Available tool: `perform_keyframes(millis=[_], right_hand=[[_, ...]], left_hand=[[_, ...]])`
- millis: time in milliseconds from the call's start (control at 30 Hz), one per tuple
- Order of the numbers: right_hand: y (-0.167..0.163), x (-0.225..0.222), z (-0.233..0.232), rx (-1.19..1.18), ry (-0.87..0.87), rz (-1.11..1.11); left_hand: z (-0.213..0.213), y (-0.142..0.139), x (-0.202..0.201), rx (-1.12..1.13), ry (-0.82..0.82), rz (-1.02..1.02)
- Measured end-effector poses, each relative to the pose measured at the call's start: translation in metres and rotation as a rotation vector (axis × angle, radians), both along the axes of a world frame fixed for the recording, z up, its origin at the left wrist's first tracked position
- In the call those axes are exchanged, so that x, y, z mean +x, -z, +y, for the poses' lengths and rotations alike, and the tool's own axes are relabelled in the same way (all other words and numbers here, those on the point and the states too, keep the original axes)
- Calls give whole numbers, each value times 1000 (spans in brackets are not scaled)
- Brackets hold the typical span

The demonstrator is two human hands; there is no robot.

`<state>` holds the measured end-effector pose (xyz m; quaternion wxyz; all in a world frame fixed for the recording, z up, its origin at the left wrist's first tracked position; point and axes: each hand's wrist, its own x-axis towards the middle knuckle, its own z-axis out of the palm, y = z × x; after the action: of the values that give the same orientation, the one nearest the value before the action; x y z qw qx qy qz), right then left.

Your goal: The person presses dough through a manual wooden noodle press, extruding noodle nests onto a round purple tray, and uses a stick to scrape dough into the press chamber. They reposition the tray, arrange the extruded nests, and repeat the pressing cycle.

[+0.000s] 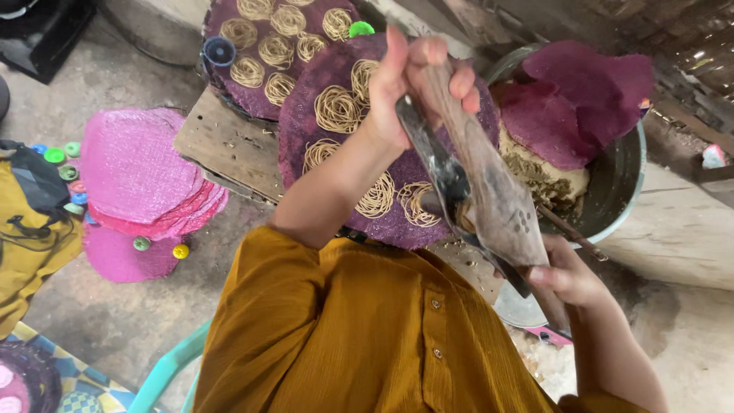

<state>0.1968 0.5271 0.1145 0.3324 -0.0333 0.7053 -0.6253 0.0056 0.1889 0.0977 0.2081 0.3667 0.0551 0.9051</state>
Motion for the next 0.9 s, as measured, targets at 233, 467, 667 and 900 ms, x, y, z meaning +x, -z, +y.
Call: perform_keyframes(millis=[233,467,667,900], right_hand=[[-10,24,-4,-118,135,-84],[9,25,7,-129,81,-25],[17,29,9,-172,126,-2],[22,25,9,-238,82,23]], left_hand=[[27,23,13,26,145,-157],[37,30,0,1,323,-234],[51,81,6,-398,248,-192],[58,138,48,-1734,-109,317]])
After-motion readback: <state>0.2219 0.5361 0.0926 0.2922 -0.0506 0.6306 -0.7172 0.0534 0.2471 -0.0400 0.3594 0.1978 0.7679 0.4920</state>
